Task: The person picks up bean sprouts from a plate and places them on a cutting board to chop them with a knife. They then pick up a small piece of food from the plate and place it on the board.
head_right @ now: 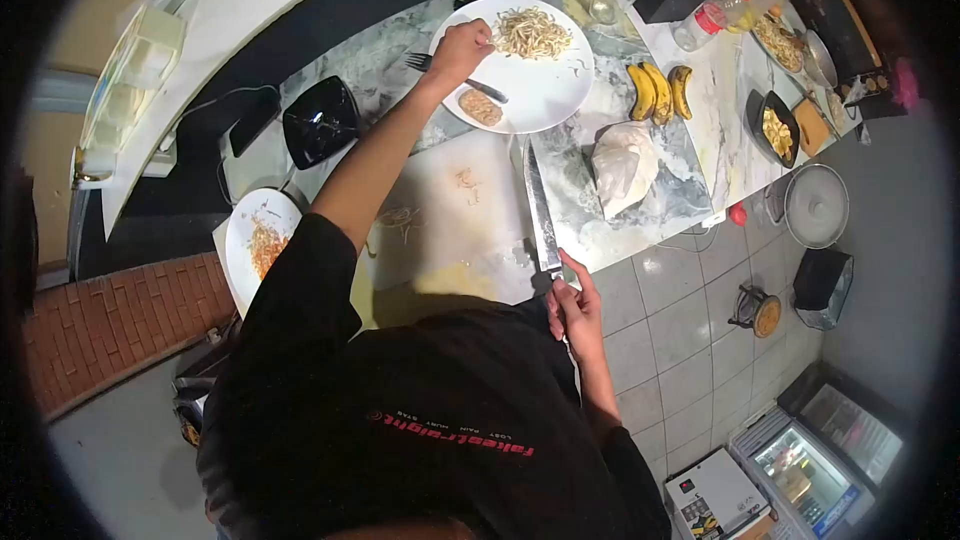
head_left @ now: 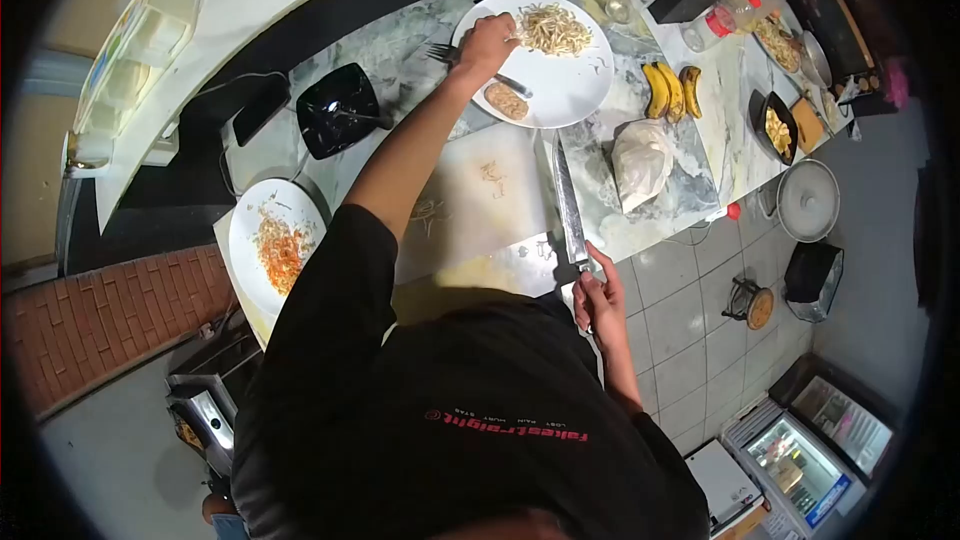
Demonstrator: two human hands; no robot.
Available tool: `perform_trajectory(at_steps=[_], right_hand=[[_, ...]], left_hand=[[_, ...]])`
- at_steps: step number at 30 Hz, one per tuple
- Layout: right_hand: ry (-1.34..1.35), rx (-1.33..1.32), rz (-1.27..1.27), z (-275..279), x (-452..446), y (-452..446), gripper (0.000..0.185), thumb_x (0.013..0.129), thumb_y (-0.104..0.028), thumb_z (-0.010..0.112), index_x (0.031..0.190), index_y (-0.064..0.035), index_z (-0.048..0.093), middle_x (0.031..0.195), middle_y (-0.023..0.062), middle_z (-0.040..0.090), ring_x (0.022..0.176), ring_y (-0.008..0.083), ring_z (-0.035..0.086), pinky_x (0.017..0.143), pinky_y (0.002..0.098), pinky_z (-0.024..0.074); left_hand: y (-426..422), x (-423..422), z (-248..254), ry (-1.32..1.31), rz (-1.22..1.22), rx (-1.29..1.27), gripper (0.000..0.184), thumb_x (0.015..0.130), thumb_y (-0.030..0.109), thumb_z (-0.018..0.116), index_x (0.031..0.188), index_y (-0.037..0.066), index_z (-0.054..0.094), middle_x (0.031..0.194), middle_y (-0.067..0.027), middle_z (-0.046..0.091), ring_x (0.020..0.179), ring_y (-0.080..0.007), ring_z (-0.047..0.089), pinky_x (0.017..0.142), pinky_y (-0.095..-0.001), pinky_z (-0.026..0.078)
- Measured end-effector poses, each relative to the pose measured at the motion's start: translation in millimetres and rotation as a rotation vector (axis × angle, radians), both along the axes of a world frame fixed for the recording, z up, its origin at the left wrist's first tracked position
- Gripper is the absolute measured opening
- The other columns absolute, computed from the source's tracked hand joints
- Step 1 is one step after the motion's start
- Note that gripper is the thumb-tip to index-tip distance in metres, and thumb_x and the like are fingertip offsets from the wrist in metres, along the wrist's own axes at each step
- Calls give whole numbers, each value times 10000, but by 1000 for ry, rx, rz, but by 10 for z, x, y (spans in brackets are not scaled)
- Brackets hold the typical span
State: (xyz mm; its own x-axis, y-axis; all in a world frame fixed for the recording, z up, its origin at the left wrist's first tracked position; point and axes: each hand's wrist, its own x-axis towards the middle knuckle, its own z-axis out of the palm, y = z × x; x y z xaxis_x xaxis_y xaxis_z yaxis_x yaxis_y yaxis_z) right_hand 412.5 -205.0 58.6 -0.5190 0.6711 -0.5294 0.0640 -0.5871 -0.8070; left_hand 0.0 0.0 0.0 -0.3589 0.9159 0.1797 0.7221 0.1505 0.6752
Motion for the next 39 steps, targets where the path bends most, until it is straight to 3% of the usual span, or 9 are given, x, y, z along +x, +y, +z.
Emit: perform_trajectory(at_steps=[2,6,9,12,22,26,29,31,39], right_hand=[[4,-23,-42,51,17,-60,490,1086,-147,513,1565,-123,408,687,18,502,429,59,382,368,224,317],[15,8,-49,-36,-14,182,484,1086,-133,501,1562,-120,410,685,17,499,426,59,375,367,223,311],[13,-16,-30,-71,23,184,500,1057,-54,494,1547,-146,453,676,19,513,432,62,390,381,232,327],[10,-15,-1,-38,31,193,502,1057,-50,485,1549,-142,449,673,18,514,426,59,385,379,231,329],[32,16,33,-60,-22,148,498,1055,-47,478,1547,-114,440,672,18,518,424,57,395,375,225,330],[18,14,86,6,-100,111,503,1054,-51,493,1549,-119,437,679,14,517,443,55,401,378,223,327],[24,31,141,-1,-139,82,506,1055,-56,505,1551,-134,437,687,10,515,452,54,405,381,224,325],[41,24,182,32,-184,63,506,1056,-58,514,1549,-143,440,690,9,516,453,53,405,383,224,327],[-25,125,285,91,-246,-60,498,1060,-73,531,1544,-155,448,706,13,538,454,55,424,375,218,327]], left_hand=[[29,-5,-108,9,87,-87,185,869,132,752,1024,33,739,935,-173,764,885,-327,742,817,-386,579],[225,-132,1,-11,144,-72,137,870,102,738,978,17,733,923,-174,762,894,-315,747,808,-389,577],[55,-162,90,-78,62,104,143,874,74,729,998,12,696,890,-133,746,848,-246,733,789,-359,568],[-134,-159,226,-324,-21,74,239,880,30,712,1097,43,614,868,-18,655,820,-106,622,785,-272,523],[-1447,66,629,-1152,-244,229,191,977,30,627,1158,69,578,994,24,585,965,-79,555,891,-227,445],[-2274,579,302,-640,-68,325,121,997,16,570,1115,33,585,988,15,556,889,-70,513,844,-241,446],[-2872,882,282,-585,4,127,150,972,-2,576,1116,34,598,988,-15,565,890,-86,524,825,-252,454],[-3141,1041,198,-438,150,-76,202,934,-5,606,1130,42,614,1010,-73,591,941,-152,574,856,-302,479],[-3463,1124,20,7,135,155,268,880,72,717,1132,62,626,1102,-123,608,1026,-333,606,939,-442,483]])
